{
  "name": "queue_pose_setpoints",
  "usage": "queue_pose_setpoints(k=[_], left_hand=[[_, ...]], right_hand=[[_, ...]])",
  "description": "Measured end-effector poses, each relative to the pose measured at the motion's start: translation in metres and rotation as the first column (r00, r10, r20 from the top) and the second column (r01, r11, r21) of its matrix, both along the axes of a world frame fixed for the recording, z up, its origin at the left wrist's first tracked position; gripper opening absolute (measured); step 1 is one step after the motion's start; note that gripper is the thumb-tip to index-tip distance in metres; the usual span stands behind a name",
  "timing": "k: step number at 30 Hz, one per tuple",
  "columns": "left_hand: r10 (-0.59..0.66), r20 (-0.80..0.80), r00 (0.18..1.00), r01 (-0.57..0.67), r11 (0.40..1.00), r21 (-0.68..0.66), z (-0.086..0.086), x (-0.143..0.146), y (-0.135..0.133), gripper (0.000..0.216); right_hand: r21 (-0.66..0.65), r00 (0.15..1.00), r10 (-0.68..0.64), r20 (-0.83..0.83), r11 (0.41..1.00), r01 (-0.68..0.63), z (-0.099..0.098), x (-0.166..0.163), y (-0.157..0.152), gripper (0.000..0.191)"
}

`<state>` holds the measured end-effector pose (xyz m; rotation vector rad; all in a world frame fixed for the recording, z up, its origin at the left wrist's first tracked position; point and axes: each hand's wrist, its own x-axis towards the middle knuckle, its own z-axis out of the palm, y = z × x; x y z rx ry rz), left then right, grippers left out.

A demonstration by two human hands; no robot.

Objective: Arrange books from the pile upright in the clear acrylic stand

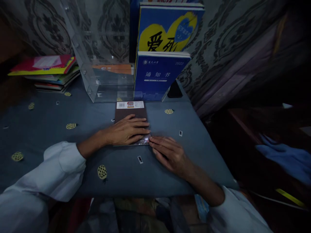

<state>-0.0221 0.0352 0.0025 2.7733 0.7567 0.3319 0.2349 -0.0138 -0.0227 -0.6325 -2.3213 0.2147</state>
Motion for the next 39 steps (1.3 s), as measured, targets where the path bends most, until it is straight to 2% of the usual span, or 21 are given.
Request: queue_pose_setpoints(k=[3,8,17,23,30,39], left_hand=[[-0.032,0.009,0.999,0.032,0.999,0.016,0.0,-0.001,-0.014,0.038],[-0.035,0.006,0.999,0.035,0.998,0.045,-0.003,-0.001,-0.027,0.038],[-0.007,0.019,1.0,0.003,0.977,0.213,-0.01,-0.002,-0.052,0.036],[0.04,0.047,0.998,-0.05,0.97,0.236,-0.014,-0.02,-0.069,0.039],[0.078,0.0,0.997,-0.075,0.967,0.242,-0.01,-0.043,-0.081,0.039],[0.201,0.065,0.977,-0.209,0.964,0.162,-0.01,-0.079,-0.093,0.05]], right_hand=[[0.05,0.999,0.025,-0.039,0.999,-0.023,0.002,-0.001,-0.003,0.02],[0.036,0.998,0.036,-0.045,0.999,-0.034,0.003,-0.002,-0.004,0.015],[0.026,0.997,0.053,-0.052,0.998,-0.052,0.003,-0.001,-0.004,0.012],[0.011,0.996,0.056,-0.073,0.998,-0.055,0.001,-0.002,-0.003,0.012],[0.006,0.995,0.069,-0.067,0.998,-0.069,0.003,-0.002,-0.003,0.012],[-0.016,0.993,0.073,-0.092,0.997,-0.075,0.003,-0.002,-0.002,0.014]])
